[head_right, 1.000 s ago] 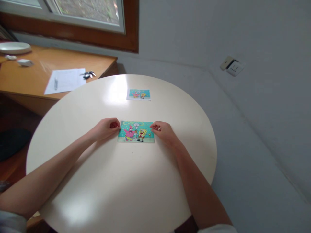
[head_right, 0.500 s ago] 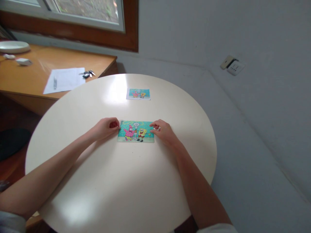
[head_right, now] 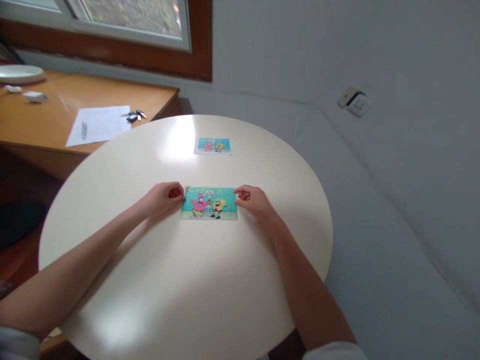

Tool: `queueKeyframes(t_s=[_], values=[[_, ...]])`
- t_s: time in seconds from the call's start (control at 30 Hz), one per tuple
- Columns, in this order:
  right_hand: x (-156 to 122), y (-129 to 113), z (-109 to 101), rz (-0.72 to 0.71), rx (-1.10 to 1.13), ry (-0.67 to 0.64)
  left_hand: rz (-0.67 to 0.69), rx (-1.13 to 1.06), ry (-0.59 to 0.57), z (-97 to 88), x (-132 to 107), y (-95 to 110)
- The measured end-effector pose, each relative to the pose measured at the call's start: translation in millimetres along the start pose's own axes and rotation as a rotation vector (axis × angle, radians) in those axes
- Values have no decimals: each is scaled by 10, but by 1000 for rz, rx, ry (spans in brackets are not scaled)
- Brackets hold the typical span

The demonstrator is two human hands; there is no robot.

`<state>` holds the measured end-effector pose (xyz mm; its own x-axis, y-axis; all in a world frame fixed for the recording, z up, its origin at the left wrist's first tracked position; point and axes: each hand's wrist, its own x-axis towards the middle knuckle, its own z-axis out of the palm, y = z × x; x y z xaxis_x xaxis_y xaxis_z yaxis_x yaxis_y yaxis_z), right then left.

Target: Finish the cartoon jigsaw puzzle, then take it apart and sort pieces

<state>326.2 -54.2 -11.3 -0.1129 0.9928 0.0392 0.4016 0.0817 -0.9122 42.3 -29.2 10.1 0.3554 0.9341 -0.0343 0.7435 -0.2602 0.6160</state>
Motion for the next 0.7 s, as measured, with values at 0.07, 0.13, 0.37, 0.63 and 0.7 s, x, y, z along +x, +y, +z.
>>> queueKeyframes(t_s=[0.07,0.13,0.37,0.63,0.7], values=[[0,6,4,3,-17,-6,-4,-1,-1,-2,1,5],[0,10,4,0,-25,-16,0,2,0,-2,2,2],[1,22,-3,-25,-58,-21,18,9,6,-10,-6,-2],[2,35,-12,-49,-59,-41,16,17,2,-20,-11,15],[2,32,-13,-41,-50,-44,12,10,2,-21,-11,20]])
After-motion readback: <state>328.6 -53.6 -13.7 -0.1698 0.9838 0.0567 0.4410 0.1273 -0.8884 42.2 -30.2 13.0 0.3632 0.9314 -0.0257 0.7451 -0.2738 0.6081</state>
